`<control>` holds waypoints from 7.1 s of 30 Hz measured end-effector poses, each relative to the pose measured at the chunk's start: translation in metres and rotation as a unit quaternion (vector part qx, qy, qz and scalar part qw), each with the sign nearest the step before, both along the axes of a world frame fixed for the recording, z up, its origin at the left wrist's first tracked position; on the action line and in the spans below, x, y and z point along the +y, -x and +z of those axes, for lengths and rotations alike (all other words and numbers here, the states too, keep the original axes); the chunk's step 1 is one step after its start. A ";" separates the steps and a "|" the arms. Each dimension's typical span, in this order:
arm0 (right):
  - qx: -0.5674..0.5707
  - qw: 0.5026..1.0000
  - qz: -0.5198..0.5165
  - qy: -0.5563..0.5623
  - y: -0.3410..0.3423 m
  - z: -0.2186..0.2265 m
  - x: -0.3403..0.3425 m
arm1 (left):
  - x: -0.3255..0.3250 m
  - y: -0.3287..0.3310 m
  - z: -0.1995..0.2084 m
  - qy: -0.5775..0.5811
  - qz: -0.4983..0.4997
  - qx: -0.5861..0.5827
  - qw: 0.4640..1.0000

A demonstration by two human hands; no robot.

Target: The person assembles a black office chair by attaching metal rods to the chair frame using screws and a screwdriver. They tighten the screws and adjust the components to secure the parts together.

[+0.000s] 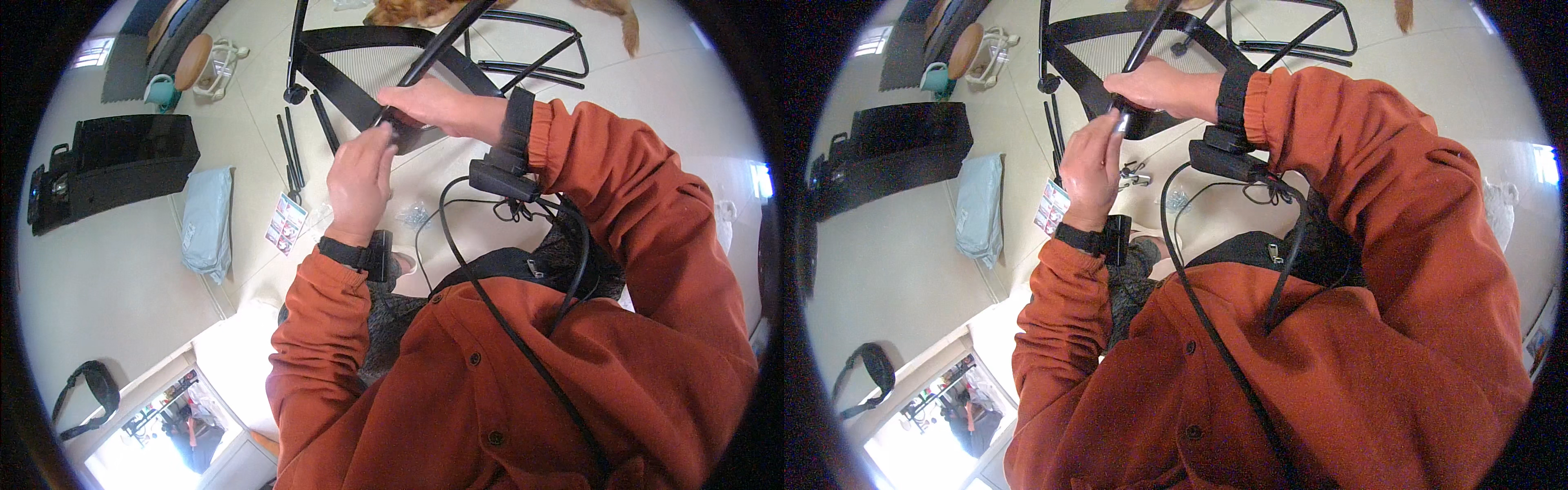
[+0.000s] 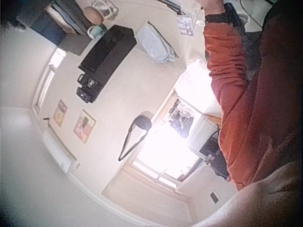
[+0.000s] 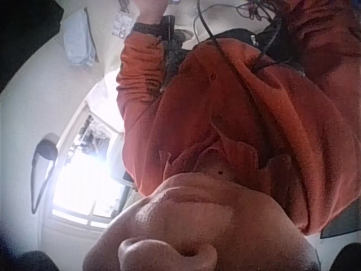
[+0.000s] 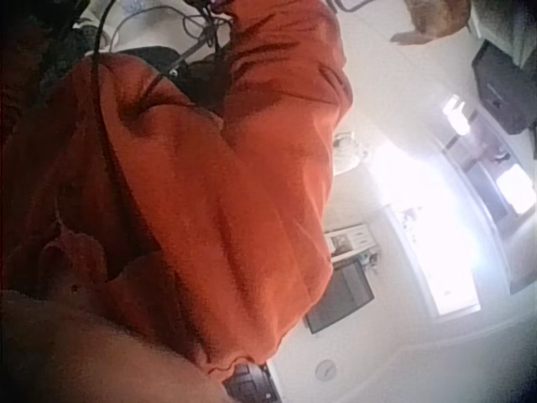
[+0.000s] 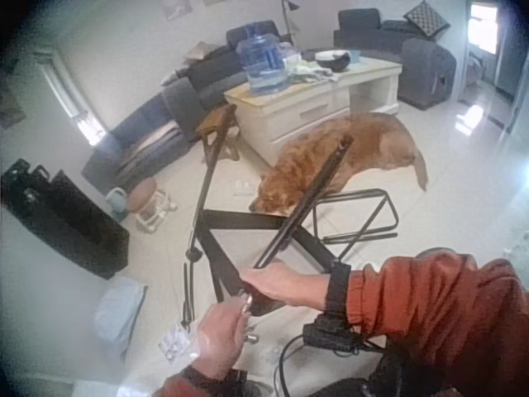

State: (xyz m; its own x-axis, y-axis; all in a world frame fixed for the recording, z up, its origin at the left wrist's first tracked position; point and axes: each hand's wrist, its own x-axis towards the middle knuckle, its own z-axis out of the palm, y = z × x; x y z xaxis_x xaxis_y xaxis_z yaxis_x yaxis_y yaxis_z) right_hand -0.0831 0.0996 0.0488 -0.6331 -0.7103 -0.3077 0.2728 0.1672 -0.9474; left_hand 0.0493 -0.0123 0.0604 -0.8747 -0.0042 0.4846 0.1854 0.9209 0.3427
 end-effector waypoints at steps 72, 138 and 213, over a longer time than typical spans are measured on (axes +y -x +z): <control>-0.007 0.999 -0.020 -0.038 0.006 -0.002 -0.002 | -0.006 0.003 0.006 -0.418 0.203 -0.096 0.881; -0.012 0.999 -0.014 -0.046 0.001 -0.001 -0.004 | -0.006 -0.002 0.013 0.064 -0.032 -0.060 0.996; 0.145 0.989 0.026 -0.028 0.003 -0.007 -0.017 | -0.010 -0.002 0.027 0.219 -0.081 -0.125 0.964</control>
State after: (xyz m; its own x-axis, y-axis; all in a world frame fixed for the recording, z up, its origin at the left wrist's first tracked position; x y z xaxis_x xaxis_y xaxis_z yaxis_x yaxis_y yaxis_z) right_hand -0.0864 0.0826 0.0419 -0.6632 -0.7316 -0.1580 -0.0192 0.2276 -0.9736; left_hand 0.0509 -0.0221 0.0873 -0.9367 0.2993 0.1818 0.3008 0.9535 -0.0203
